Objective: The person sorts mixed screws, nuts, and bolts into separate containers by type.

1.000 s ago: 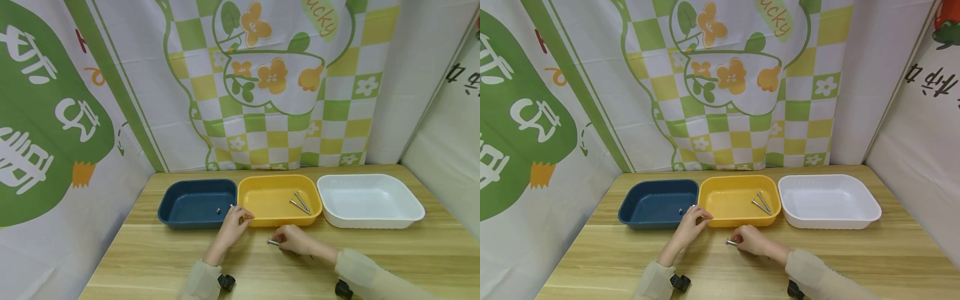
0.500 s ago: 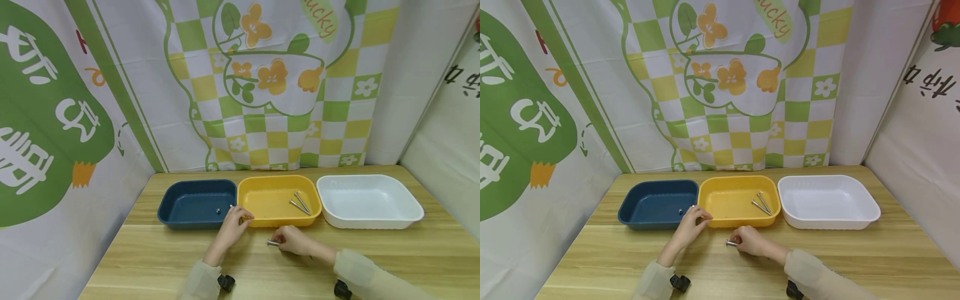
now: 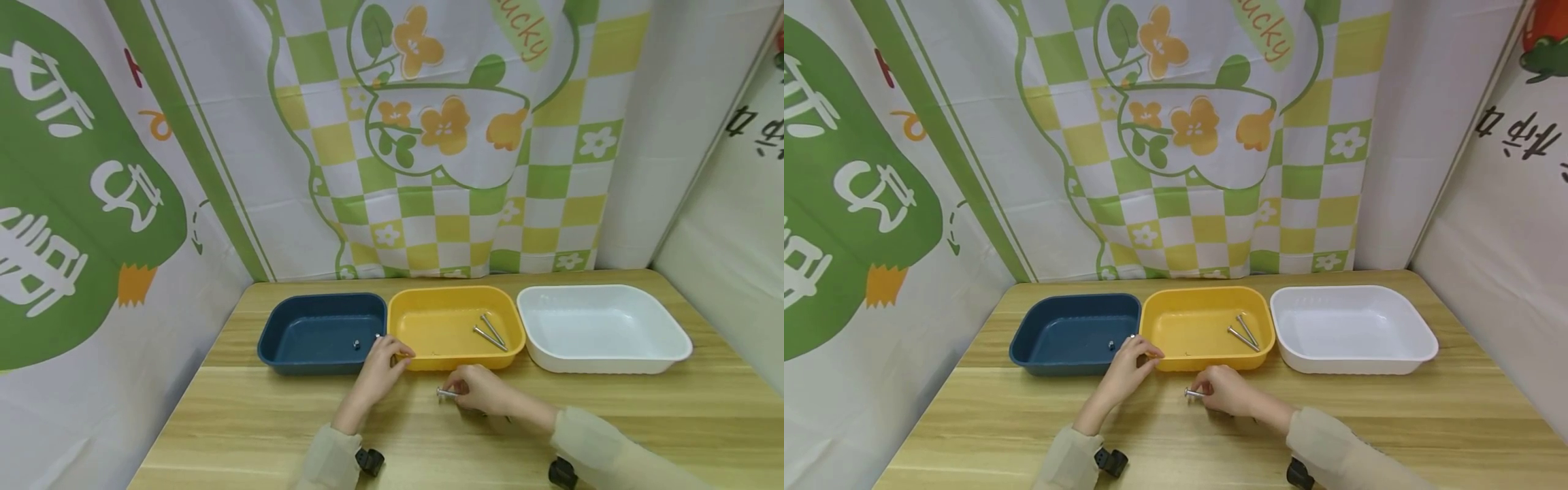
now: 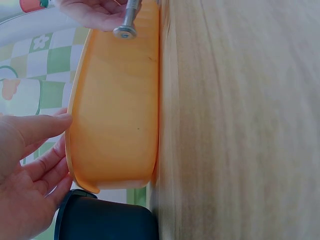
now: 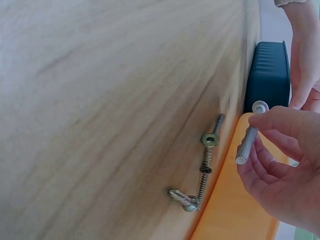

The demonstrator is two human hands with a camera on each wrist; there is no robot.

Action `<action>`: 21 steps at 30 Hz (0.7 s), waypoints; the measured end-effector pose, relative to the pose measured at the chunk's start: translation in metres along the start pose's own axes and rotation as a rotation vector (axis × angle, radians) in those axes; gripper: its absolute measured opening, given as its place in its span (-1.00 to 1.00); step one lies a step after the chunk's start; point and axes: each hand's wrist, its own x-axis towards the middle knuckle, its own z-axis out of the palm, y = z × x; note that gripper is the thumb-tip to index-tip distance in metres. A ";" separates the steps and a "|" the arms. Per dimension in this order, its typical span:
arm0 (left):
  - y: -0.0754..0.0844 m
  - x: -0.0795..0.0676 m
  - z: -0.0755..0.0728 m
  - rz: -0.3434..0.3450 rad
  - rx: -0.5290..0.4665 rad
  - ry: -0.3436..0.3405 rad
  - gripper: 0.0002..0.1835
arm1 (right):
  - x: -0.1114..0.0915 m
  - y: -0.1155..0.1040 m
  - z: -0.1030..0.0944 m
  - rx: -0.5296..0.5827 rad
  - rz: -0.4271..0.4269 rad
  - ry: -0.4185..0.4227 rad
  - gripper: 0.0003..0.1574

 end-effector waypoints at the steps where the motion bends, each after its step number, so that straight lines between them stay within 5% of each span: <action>1: 0.000 0.000 0.000 0.001 0.000 0.000 -0.92 | 0.000 -0.001 -0.001 0.001 0.001 0.002 -0.79; 21: 0.000 0.000 0.000 0.012 0.008 0.004 -0.93 | -0.003 -0.014 -0.020 0.050 -0.004 0.033 -0.77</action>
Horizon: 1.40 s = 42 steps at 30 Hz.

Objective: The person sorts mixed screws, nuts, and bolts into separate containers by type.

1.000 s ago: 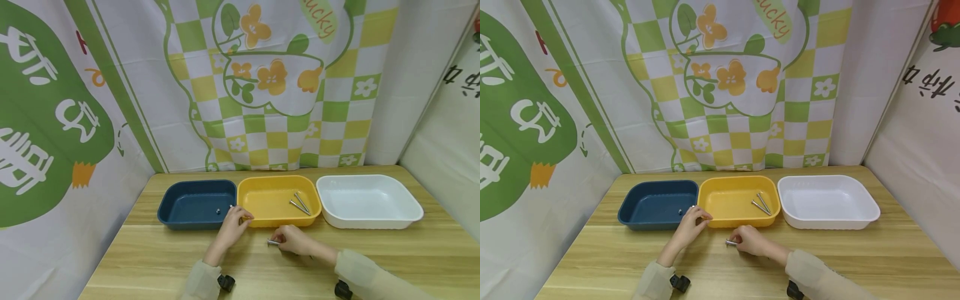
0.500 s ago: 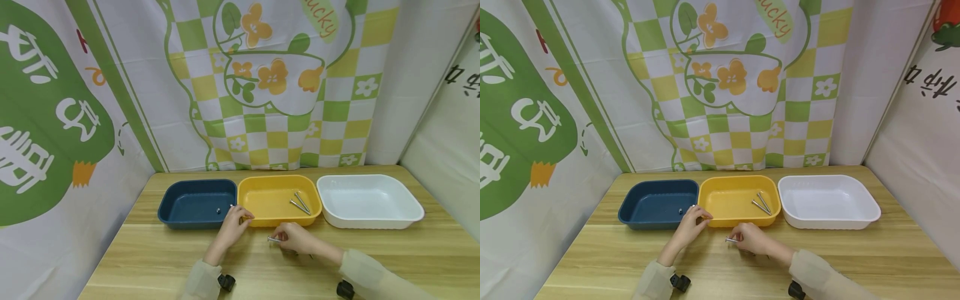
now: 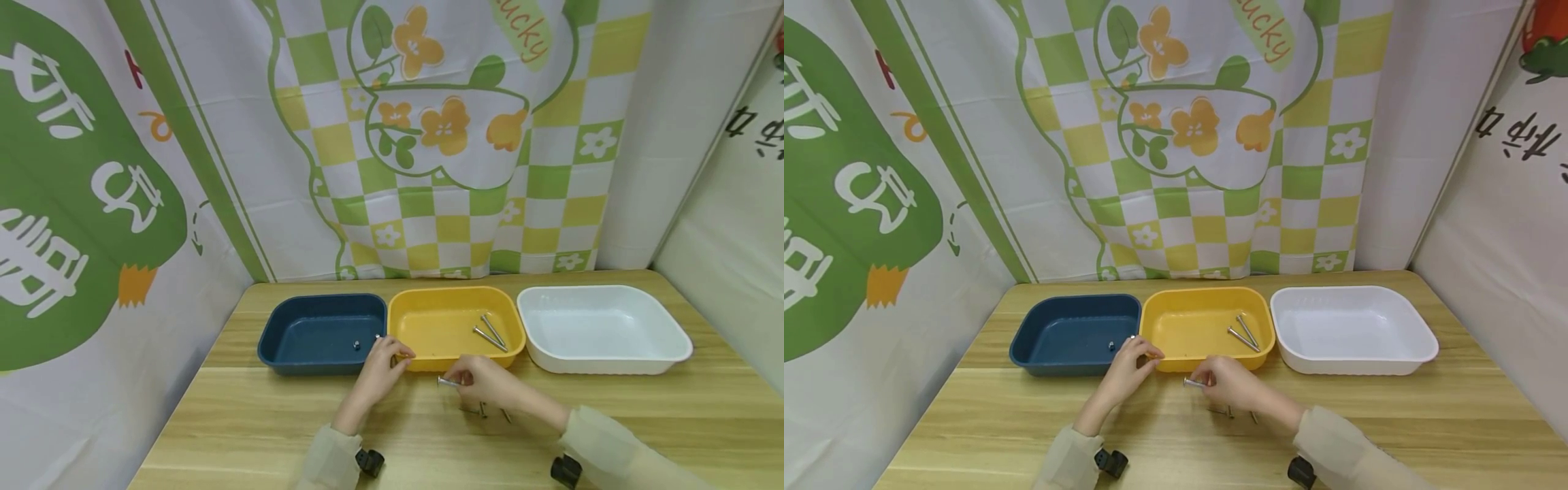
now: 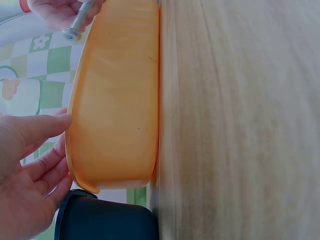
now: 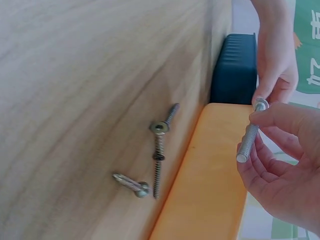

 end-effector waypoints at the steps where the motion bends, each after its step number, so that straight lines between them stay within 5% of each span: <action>1: 0.000 0.000 0.000 -0.001 -0.001 0.000 -0.93 | 0.000 -0.001 -0.001 -0.001 0.002 0.002 -0.77; 13: 0.000 0.000 0.001 -0.007 -0.017 0.007 -0.93 | 0.005 -0.002 -0.019 -0.043 -0.029 0.072 -0.77; 42: 0.001 -0.001 0.000 -0.010 -0.009 0.003 -0.93 | 0.021 0.013 -0.043 -0.037 0.049 0.126 -0.77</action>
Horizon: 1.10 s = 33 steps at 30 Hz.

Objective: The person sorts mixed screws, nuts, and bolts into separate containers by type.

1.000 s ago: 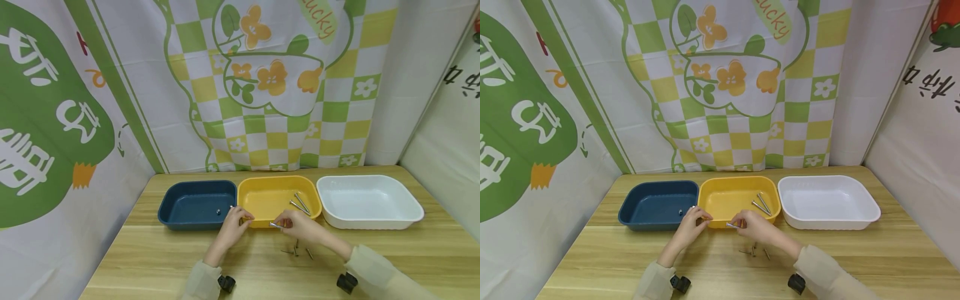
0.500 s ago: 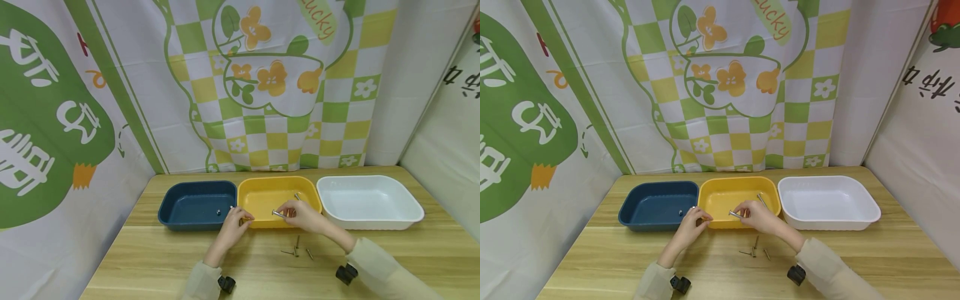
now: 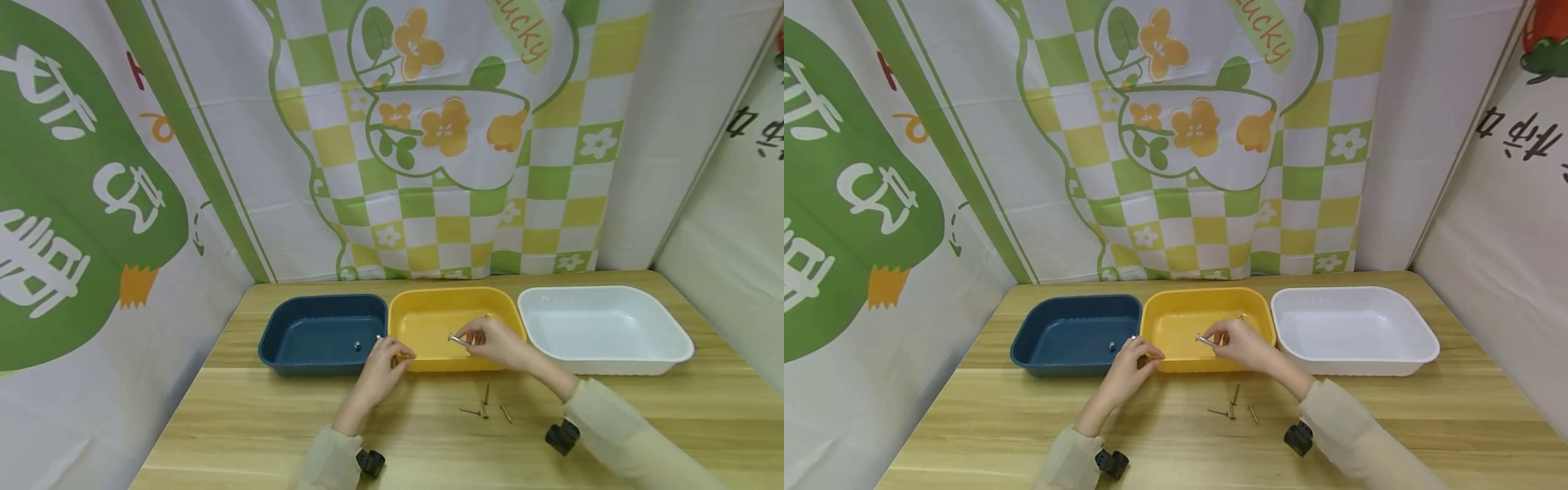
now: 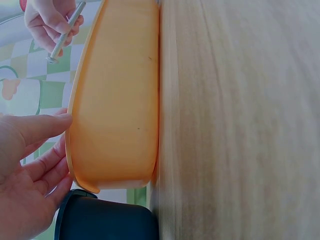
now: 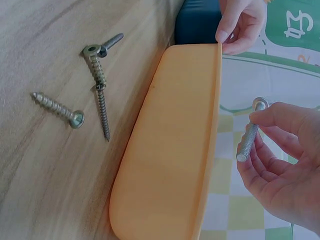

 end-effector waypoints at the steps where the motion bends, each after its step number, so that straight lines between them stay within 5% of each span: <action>1: 0.000 0.000 0.000 0.002 0.000 0.000 -0.93 | 0.001 0.001 0.000 0.001 0.006 -0.001 -0.77; 33: -0.001 0.001 0.000 0.005 0.003 -0.004 -0.93 | 0.016 0.019 -0.005 0.025 0.111 0.000 -0.77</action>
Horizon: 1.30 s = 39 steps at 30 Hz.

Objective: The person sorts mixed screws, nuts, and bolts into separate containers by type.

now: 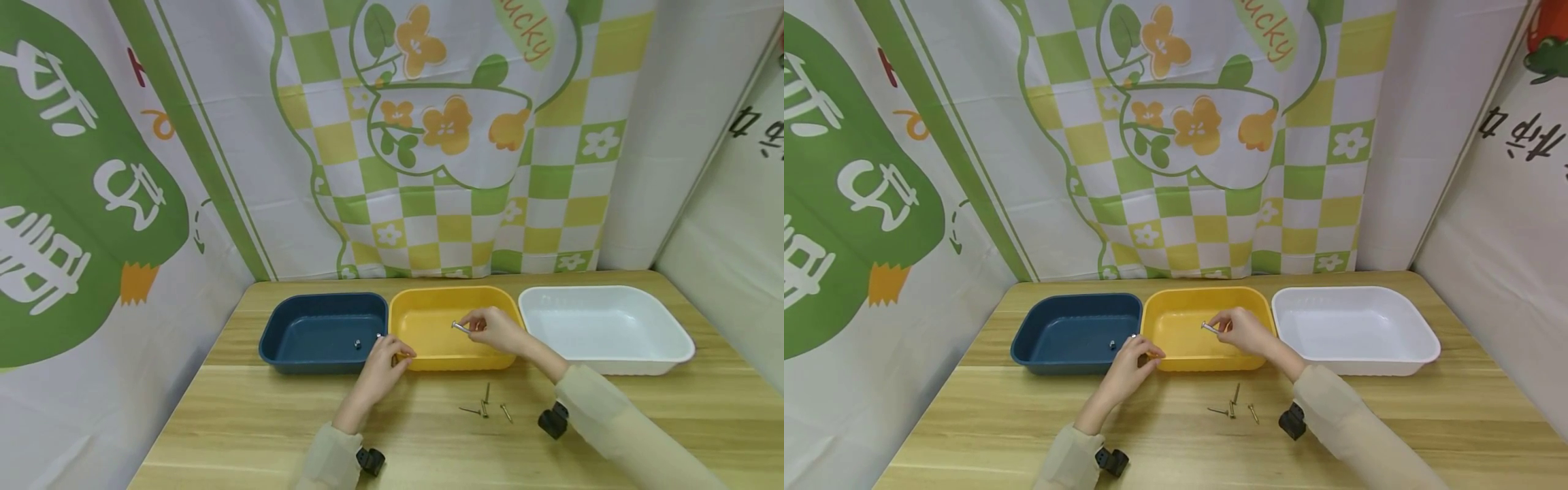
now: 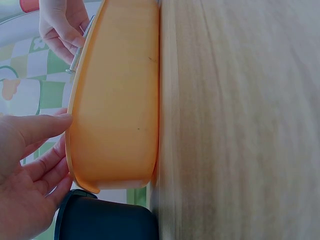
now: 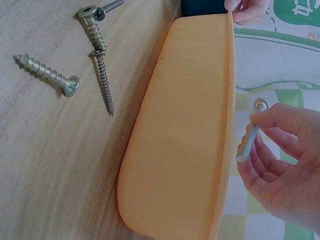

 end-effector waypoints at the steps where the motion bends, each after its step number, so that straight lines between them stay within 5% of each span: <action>1: 0.000 0.000 0.000 -0.001 0.002 0.000 -0.93 | 0.000 0.000 0.000 0.000 0.001 0.000 -0.77; 16: 0.000 0.000 0.000 0.013 0.006 0.008 -0.93 | 0.004 0.005 0.003 0.012 0.024 -0.019 -0.76; 39: 0.002 0.000 0.001 -0.016 0.025 0.011 -0.94 | -0.018 0.012 -0.005 0.056 -0.033 0.116 -0.77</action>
